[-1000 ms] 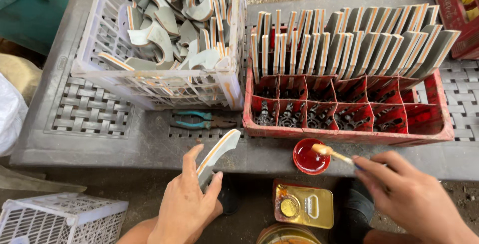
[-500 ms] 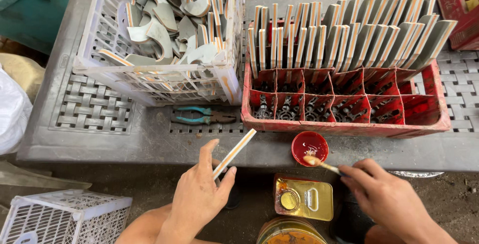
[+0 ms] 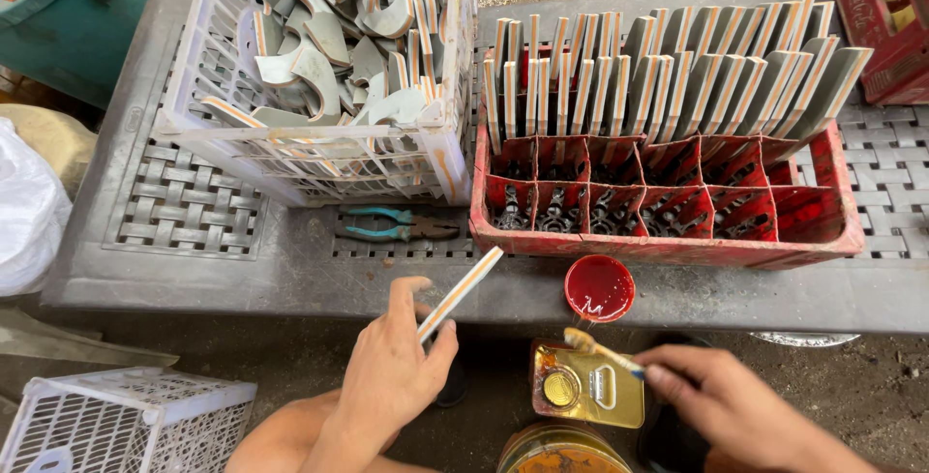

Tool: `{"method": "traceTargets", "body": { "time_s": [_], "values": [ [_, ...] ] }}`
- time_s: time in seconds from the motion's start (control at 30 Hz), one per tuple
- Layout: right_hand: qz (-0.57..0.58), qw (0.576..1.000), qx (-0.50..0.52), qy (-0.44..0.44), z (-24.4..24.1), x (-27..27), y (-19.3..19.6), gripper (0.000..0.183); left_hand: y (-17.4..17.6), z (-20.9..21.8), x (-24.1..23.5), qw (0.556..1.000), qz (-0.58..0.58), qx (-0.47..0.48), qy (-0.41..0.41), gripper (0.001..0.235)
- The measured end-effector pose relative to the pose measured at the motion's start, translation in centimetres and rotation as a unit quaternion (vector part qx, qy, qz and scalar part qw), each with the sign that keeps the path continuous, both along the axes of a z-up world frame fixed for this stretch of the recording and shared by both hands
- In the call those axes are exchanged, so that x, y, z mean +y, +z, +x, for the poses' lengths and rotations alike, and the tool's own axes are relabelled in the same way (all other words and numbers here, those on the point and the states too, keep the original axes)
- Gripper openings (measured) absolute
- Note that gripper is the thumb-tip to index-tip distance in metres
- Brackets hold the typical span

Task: The person repeatedly picks up curved wooden pieces from a white crate, dips a brush into a red cup, and paints the edges of the pieces. After painting, the person places the pieces into a red crate with dividers. The process is repeated for multiple pieces throughout the clip.

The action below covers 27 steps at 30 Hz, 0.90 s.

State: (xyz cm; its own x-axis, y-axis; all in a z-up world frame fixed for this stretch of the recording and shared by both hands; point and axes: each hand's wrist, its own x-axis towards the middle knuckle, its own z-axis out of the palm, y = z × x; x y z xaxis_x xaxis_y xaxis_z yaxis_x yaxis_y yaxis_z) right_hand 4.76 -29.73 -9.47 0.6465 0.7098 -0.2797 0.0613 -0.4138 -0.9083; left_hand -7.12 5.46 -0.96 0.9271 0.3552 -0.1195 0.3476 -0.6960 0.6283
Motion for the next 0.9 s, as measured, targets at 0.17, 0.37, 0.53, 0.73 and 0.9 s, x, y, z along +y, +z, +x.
{"method": "traceTargets", "body": {
  "time_s": [0.17, 0.37, 0.53, 0.73, 0.9],
  "values": [
    [0.096, 0.982, 0.058, -0.155, 3.9, -3.6, 4.2, 0.033, 1.2, 1.3, -0.2, 0.966, -0.253, -0.047, 0.007, 0.022],
    [0.126, 0.949, -0.204, -0.206, 6.7, -0.6, 9.2, 0.03, 1.4, 3.9, -4.5, 0.874, -0.474, -0.091, 0.05, 0.021],
    [0.0, 0.928, -0.334, -0.167, 6.9, 6.0, 9.7, 0.039, -1.7, 7.1, -8.1, 0.832, -0.523, -0.183, -0.014, 0.025],
    [0.01, 0.879, -0.444, -0.174, 6.7, 7.9, 8.7, 0.039, -2.9, 7.5, -9.7, 0.819, -0.54, -0.191, -0.039, 0.025],
    [0.045, 0.914, -0.401, -0.043, 6.6, 7.8, 7.8, 0.047, -2.6, 7.7, -10.2, 0.82, -0.535, -0.198, -0.037, 0.029]
  ]
}}
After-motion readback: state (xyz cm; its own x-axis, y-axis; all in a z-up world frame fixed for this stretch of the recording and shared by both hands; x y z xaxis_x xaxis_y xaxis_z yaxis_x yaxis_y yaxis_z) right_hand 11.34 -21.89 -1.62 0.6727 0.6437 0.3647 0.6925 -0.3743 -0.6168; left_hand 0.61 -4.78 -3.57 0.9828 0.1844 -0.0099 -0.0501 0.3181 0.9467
